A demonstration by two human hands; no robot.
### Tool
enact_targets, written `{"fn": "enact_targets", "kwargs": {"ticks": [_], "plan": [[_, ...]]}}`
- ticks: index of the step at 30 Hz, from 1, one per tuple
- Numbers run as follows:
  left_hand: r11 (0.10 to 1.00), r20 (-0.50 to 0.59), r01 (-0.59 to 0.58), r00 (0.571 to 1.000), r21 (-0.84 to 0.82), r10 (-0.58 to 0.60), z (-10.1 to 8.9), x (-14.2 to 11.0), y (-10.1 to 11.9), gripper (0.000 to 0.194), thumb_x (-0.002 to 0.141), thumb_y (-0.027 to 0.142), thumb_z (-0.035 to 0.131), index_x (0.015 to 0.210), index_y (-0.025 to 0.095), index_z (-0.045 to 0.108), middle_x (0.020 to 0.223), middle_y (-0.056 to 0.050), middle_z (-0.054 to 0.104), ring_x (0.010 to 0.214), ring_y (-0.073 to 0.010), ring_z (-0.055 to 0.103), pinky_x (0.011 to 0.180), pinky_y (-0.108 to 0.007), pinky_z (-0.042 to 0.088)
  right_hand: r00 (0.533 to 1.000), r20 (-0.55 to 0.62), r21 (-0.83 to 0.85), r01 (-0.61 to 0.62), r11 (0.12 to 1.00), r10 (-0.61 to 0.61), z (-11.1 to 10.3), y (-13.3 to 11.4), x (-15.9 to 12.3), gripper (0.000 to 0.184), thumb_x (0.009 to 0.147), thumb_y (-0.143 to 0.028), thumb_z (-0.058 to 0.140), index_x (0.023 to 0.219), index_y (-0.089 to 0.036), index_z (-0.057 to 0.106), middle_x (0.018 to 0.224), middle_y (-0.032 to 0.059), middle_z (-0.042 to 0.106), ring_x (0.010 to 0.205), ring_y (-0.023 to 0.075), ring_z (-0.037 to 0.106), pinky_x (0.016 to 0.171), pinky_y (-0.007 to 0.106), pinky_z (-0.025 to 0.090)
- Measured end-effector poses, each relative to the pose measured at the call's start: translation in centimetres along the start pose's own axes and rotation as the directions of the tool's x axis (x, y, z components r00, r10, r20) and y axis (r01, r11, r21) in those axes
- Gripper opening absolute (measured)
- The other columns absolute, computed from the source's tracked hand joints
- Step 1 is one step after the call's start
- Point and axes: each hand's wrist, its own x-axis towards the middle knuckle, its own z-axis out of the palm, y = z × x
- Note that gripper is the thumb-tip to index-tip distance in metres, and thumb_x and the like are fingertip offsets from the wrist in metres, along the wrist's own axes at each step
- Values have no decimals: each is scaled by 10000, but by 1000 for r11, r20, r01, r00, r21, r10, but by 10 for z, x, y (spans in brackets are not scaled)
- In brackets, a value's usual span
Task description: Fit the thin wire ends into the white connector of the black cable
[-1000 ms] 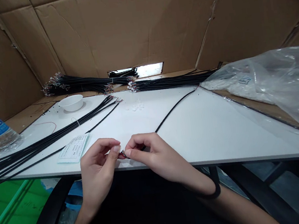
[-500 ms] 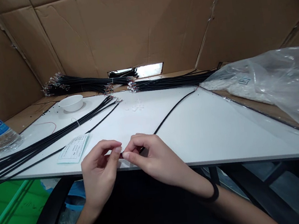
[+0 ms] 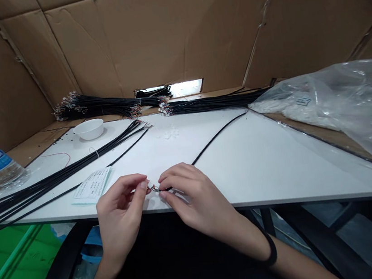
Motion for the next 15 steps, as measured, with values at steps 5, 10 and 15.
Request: {"fn": "enact_targets", "kwargs": {"ticks": [5, 10, 15], "plan": [[966, 29, -138, 990, 217, 135, -5, -1, -1, 102, 797, 176, 674, 875, 199, 738, 874, -19, 759, 766, -182, 722, 716, -290, 619, 998, 31, -170, 63, 983, -58, 4, 3, -1, 160, 930, -124, 499, 832, -157, 622, 782, 54, 630, 762, 191, 524, 746, 337, 422], [893, 80, -278, 960, 355, 267, -8, -1, -5, 102, 761, 180, 708, 858, 191, 738, 839, -28, 769, 703, -197, 731, 680, -304, 617, 987, 50, -345, 160, 925, -152, 8, 2, -3, 200, 915, -90, 475, 784, -154, 612, 724, 52, 588, 710, 195, 483, 717, 336, 395], [874, 111, -302, 953, 382, 281, -10, 1, -3, 42, 764, 180, 705, 800, 194, 722, 783, -19, 760, 675, -189, 721, 689, -302, 615, 975, 90, -394, 222, 892, -202, 9, 3, -3, 208, 907, -77, 462, 784, -161, 607, 721, 48, 583, 716, 199, 476, 716, 340, 385]]}}
